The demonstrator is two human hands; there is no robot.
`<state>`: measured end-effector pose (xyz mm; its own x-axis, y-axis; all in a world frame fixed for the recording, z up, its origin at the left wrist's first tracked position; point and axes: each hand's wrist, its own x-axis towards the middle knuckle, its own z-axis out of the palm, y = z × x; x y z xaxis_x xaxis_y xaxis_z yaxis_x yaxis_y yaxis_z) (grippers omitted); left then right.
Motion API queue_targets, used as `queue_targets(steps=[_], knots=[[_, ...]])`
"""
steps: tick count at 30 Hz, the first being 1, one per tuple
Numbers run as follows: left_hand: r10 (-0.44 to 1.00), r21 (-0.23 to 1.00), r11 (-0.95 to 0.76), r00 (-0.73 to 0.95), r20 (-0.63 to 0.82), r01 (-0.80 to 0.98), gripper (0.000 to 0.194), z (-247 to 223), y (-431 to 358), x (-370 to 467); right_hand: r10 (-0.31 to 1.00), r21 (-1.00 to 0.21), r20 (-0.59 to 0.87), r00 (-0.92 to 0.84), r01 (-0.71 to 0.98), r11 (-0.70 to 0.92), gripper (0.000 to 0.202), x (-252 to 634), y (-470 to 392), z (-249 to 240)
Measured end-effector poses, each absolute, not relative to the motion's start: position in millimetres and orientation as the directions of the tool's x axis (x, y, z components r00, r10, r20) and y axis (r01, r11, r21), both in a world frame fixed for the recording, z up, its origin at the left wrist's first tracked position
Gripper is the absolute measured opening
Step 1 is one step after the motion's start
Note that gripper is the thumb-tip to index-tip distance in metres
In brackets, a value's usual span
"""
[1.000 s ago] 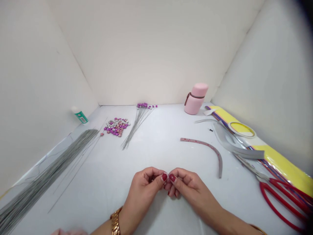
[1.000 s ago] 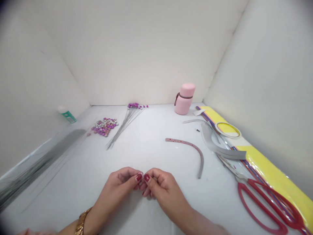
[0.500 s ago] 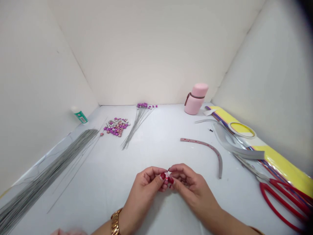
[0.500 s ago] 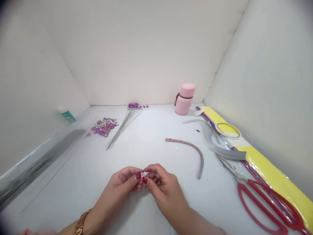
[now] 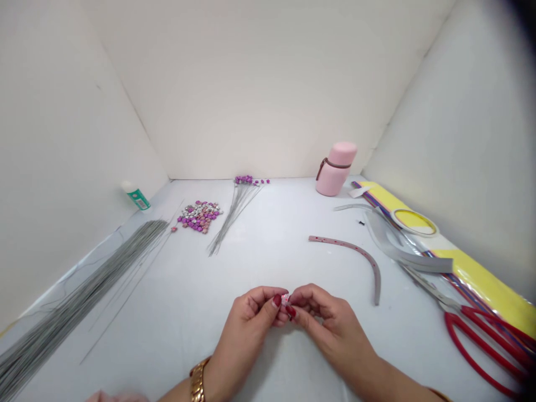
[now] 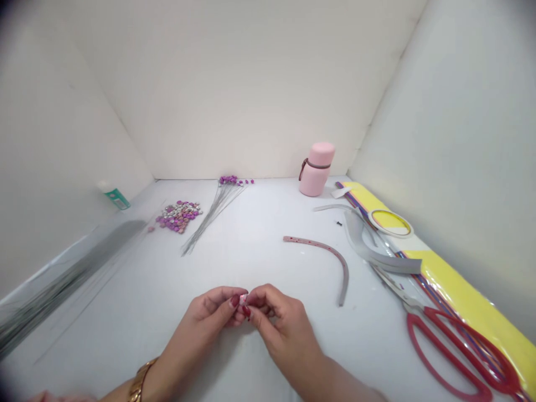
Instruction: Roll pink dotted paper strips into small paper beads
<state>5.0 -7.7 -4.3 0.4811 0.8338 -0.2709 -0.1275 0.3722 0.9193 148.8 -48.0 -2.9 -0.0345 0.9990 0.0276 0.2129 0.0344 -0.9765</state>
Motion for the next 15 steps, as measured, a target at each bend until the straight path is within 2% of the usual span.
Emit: queue_targets(steps=[7, 11, 15], knots=[[0.829, 0.901, 0.404, 0.481, -0.287, -0.158, 0.014, -3.4, -8.2, 6.0, 0.999, -0.999, -0.027, -0.039, 0.047, -0.025, 0.007, 147.6, -48.8, -3.3], [0.841, 0.895, 0.403, 0.462, -0.281, -0.189, 0.012, -4.6, -9.5, 6.4, 0.994, -0.992, -0.11, -0.009, -0.067, -0.111, 0.005, 145.4, -47.2, -3.7], [0.845, 0.903, 0.395, 0.454, -0.283, -0.172, 0.012, -4.6, -10.4, 7.1, 0.988, -0.984, -0.154, 0.01, -0.088, -0.153, 0.007, 145.2, -44.9, -3.2]])
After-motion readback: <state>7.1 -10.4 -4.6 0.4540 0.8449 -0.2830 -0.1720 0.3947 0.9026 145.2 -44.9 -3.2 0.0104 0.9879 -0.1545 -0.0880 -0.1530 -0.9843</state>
